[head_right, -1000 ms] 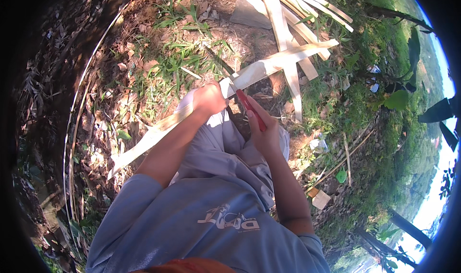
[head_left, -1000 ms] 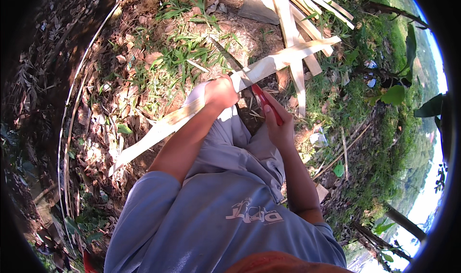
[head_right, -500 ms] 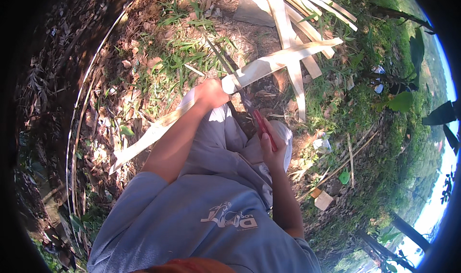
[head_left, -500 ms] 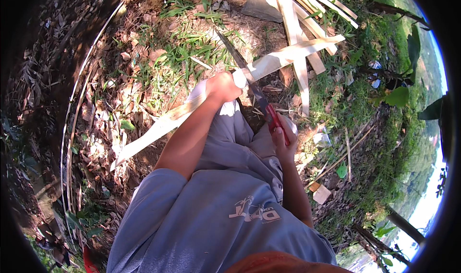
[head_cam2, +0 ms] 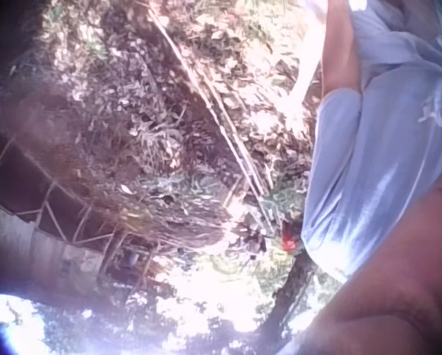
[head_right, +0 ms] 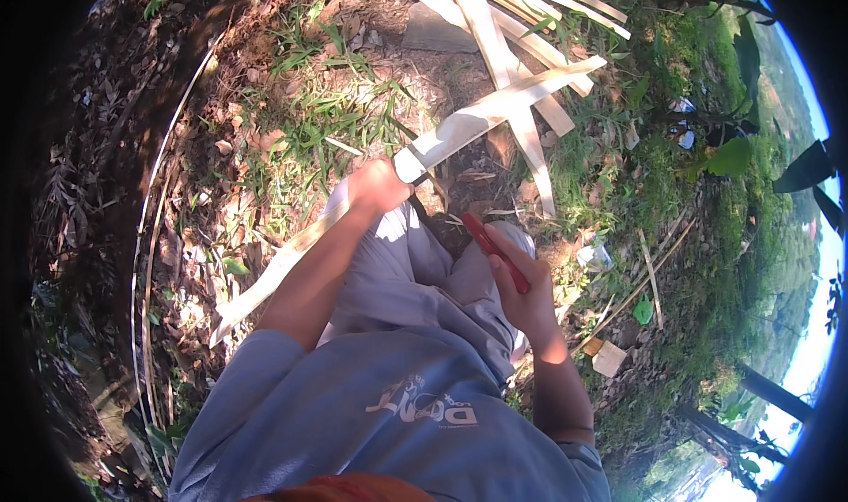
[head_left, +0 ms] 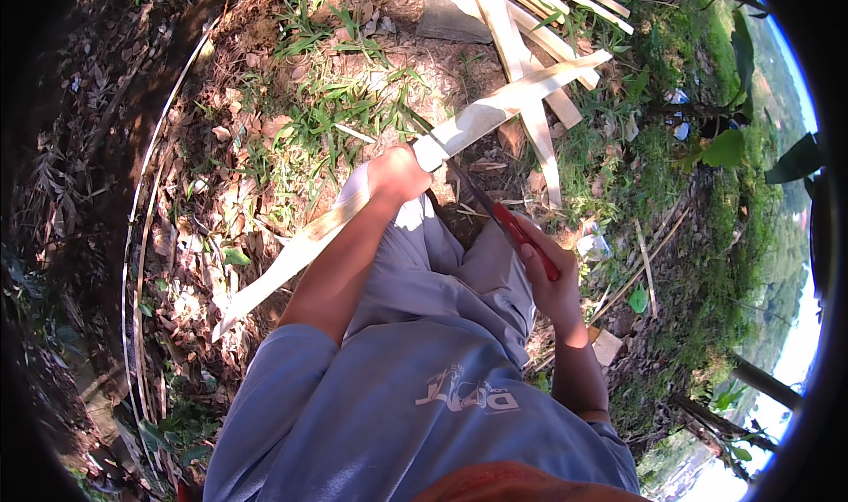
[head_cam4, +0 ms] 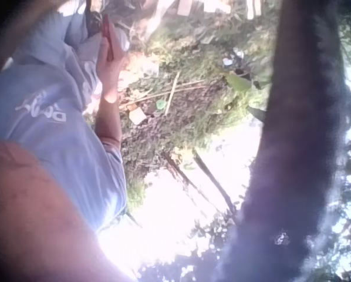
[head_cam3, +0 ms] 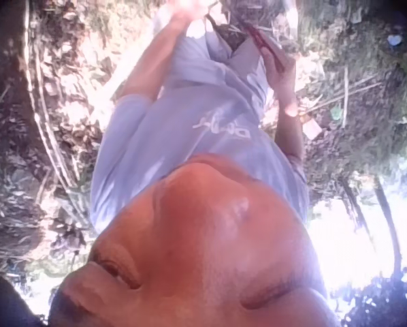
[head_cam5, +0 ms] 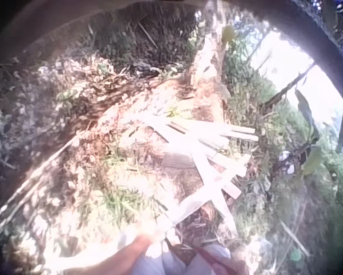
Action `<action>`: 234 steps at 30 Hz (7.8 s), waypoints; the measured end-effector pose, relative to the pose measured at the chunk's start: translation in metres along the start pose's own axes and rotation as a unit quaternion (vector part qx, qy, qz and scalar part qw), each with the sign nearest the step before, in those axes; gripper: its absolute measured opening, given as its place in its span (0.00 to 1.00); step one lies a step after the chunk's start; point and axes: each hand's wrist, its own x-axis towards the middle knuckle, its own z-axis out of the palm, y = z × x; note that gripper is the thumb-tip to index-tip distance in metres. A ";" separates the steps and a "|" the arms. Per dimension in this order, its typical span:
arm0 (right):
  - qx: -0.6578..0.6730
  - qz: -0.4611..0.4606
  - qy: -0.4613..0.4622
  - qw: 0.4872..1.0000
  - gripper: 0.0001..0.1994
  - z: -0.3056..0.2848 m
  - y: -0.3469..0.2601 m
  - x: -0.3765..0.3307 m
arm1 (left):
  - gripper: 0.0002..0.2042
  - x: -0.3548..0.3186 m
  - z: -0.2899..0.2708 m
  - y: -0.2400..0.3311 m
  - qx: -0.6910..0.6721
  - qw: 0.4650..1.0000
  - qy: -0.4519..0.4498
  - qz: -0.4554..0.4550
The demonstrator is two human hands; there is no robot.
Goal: The person sits on the ground and uses a red-handled knife to shave thin strips from a piece of light-colored wood. They repeatedly draw the knife along the wood's length to create shavings, which accumulate on the ground.
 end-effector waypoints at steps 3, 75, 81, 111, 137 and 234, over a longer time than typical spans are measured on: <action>0.008 -0.032 0.018 0.999 0.19 0.053 0.019 0.071 | 0.22 0.000 0.003 -0.003 0.007 1.000 0.001 -0.007; 0.099 0.043 0.087 0.990 0.20 0.060 0.097 -0.037 | 0.28 0.004 -0.003 0.003 -0.001 0.999 -0.020 -0.026; 0.057 0.133 0.067 0.987 0.22 -0.025 0.054 -0.137 | 0.25 0.000 0.002 0.004 -0.007 1.000 -0.003 -0.008; 0.092 -0.146 0.049 0.984 0.27 0.069 0.143 0.004 | 0.19 -0.001 0.018 -0.022 -0.151 0.986 0.058 0.033; 0.118 -0.132 0.046 0.983 0.23 0.104 0.131 0.097 | 0.16 0.000 0.022 -0.020 -0.147 0.989 0.025 0.023; 0.078 -0.101 0.065 0.990 0.25 0.070 0.157 0.048 | 0.21 0.026 0.066 -0.027 -0.199 0.967 0.138 0.075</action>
